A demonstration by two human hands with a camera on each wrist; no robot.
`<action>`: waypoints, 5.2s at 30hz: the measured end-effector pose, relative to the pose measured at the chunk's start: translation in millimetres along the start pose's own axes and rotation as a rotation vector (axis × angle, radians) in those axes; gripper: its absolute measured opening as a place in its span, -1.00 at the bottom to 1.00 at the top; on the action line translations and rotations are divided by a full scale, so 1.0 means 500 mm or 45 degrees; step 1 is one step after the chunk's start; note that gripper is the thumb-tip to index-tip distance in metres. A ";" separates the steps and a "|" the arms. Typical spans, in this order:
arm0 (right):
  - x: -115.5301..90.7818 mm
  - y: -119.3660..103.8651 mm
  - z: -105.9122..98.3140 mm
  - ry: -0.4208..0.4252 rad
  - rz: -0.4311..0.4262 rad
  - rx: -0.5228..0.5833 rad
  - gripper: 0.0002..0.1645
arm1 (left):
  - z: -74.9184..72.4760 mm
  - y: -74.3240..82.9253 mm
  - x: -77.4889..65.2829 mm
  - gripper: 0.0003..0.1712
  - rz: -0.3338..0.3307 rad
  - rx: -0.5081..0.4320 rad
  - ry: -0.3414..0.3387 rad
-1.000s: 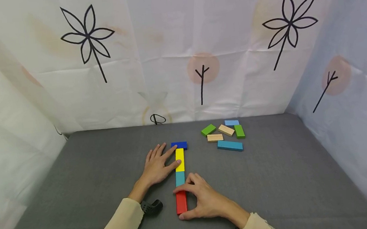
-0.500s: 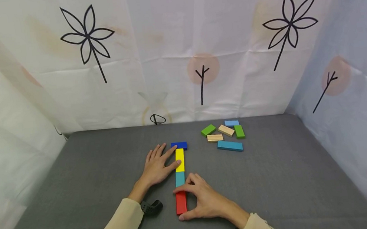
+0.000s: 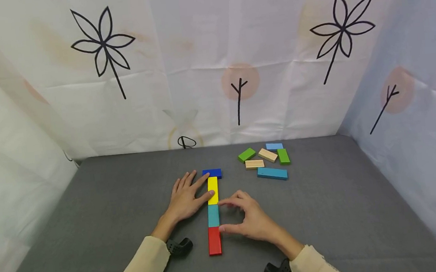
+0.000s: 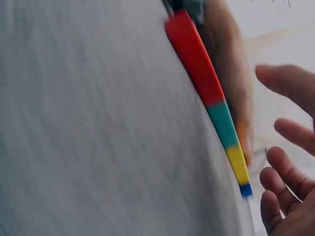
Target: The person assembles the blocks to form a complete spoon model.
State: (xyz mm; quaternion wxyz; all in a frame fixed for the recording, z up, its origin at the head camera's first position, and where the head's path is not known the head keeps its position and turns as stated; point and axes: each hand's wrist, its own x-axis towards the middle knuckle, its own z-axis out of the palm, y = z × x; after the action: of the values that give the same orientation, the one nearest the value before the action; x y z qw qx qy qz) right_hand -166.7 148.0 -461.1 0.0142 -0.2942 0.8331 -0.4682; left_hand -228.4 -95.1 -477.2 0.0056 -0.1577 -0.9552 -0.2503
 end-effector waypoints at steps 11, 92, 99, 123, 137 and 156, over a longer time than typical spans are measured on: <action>-0.002 0.086 -0.112 0.453 0.149 -0.213 -0.38 | -0.001 -0.001 -0.001 -0.24 0.022 -0.041 0.006; -0.033 0.157 -0.182 0.568 0.446 -0.419 -0.54 | 0.005 -0.006 0.000 -0.25 0.024 -0.014 0.004; -0.031 0.160 -0.181 0.572 0.439 -0.405 -0.55 | 0.002 -0.007 0.000 -0.25 0.018 -0.015 0.001; 0.032 0.092 -0.173 0.485 0.245 -0.216 -0.55 | 0.006 -0.006 0.002 -0.24 0.019 -0.027 0.014; 0.167 0.088 -0.097 0.266 0.206 -0.031 -0.58 | 0.003 -0.002 0.005 -0.24 -0.014 0.010 -0.008; 0.254 0.100 -0.035 0.152 0.362 0.010 -0.63 | 0.002 0.000 0.006 -0.25 -0.018 0.006 -0.010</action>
State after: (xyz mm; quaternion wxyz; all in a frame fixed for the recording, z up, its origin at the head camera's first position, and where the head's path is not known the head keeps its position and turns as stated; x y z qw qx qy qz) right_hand -300.9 117.0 -458.6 0.0319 -0.1448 0.8639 -0.4814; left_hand -231.3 -93.8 -477.9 0.0005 -0.1517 -0.9569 -0.2476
